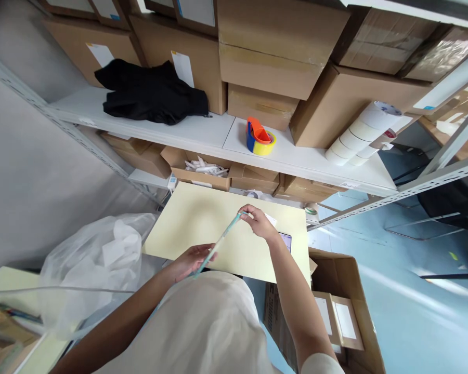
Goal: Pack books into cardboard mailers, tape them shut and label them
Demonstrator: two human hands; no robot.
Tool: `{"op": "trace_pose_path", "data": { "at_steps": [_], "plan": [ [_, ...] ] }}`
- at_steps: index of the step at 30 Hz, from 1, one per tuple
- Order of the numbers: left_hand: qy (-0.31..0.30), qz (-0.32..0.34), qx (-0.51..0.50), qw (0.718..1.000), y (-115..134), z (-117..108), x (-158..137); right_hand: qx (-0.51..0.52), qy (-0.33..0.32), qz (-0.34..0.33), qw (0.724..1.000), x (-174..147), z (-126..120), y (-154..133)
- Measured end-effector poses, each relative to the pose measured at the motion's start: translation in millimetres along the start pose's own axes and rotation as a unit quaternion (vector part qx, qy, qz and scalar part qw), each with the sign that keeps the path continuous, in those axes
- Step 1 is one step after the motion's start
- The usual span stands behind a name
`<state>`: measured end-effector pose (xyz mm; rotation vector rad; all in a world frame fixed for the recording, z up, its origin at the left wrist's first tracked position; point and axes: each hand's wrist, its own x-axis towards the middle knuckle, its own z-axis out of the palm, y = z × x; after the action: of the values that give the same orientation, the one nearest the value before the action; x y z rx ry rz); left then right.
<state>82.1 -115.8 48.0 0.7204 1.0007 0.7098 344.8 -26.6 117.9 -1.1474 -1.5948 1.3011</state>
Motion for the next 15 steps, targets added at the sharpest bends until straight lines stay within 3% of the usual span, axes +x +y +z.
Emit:
{"op": "trace_pose_path", "data": {
  "at_steps": [5,11,15],
  "plan": [
    [0.032,0.011,-0.107,0.994,13,0,-7,0.032,-0.008,0.08,0.996,-7,-20,-1],
    [0.072,0.12,0.115,0.983,18,22,-4,0.037,-0.006,0.099,0.994,-8,-24,-5],
    [0.098,0.139,0.136,0.976,10,39,0,0.088,0.077,0.112,0.987,-5,-21,2]
  ]
}}
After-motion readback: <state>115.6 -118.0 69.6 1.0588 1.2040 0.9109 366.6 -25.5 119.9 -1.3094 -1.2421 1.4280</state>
